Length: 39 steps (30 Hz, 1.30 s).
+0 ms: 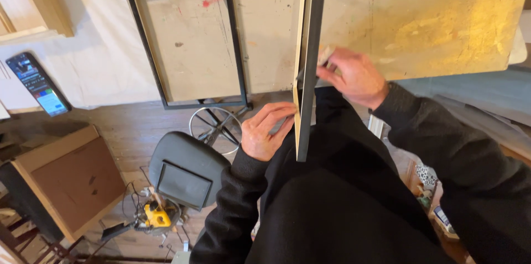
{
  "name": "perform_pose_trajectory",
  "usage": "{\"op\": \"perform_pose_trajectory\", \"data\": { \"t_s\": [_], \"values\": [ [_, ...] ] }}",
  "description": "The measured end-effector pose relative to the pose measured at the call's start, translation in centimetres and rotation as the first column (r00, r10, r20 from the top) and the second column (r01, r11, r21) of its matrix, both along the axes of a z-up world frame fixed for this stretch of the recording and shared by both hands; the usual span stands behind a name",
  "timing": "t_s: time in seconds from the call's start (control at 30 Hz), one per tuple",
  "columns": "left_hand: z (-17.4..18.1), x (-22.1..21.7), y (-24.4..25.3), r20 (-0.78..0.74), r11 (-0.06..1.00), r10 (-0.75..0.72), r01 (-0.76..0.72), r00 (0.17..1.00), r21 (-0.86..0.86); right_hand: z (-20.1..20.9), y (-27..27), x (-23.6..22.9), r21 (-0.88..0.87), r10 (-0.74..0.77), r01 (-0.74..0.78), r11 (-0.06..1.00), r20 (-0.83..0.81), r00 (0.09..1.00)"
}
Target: Painting the edges and interior surfaces of wooden picture frames with black paint using a foam brush.
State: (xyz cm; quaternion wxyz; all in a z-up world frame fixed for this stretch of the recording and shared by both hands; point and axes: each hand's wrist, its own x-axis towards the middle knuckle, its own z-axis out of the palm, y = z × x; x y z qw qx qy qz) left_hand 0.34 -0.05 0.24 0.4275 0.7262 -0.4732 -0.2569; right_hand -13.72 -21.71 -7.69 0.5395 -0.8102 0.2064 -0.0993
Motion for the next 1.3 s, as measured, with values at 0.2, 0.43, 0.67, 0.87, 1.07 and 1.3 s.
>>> {"op": "perform_pose_trajectory", "data": {
  "t_s": [0.2, 0.43, 0.67, 0.87, 1.07, 1.3],
  "values": [
    [-0.6, 0.1, 0.1, 0.008, 1.000, -0.010, 0.010, 1.000, -0.021, -1.8, -5.4, 2.5, -0.260, -0.143, 0.100, 0.960, -0.154, 0.978],
    [2.1, 1.1, -1.0, -0.011, 0.998, -0.018, 0.017, 1.000, -0.054, 2.1, -7.5, -0.7, 0.152, -0.297, 0.271, 0.951, 0.186, 0.937],
    [11.6, 4.0, -7.0, -0.130, 0.999, -0.005, 0.011, 0.992, 0.040, 3.0, -7.2, -5.2, 0.696, -0.622, 0.445, 0.563, 0.003, 0.783],
    [11.1, 5.8, -9.1, -0.589, 0.999, 0.012, 0.011, 0.808, 0.036, 2.9, -5.5, -5.4, 0.601, -0.551, 0.433, 0.671, 0.014, 0.834],
    [7.3, 6.1, -10.1, -0.665, 0.993, 0.077, 0.004, 0.743, 0.119, 1.1, -4.1, -5.0, 0.139, -0.271, 0.298, 0.945, -0.181, 0.945],
    [5.7, 6.4, -10.2, -0.663, 0.986, 0.106, 0.007, 0.741, 0.166, 3.1, -2.7, -2.7, 0.317, -0.059, 0.163, 0.934, -0.313, 0.948]
  ]
}}
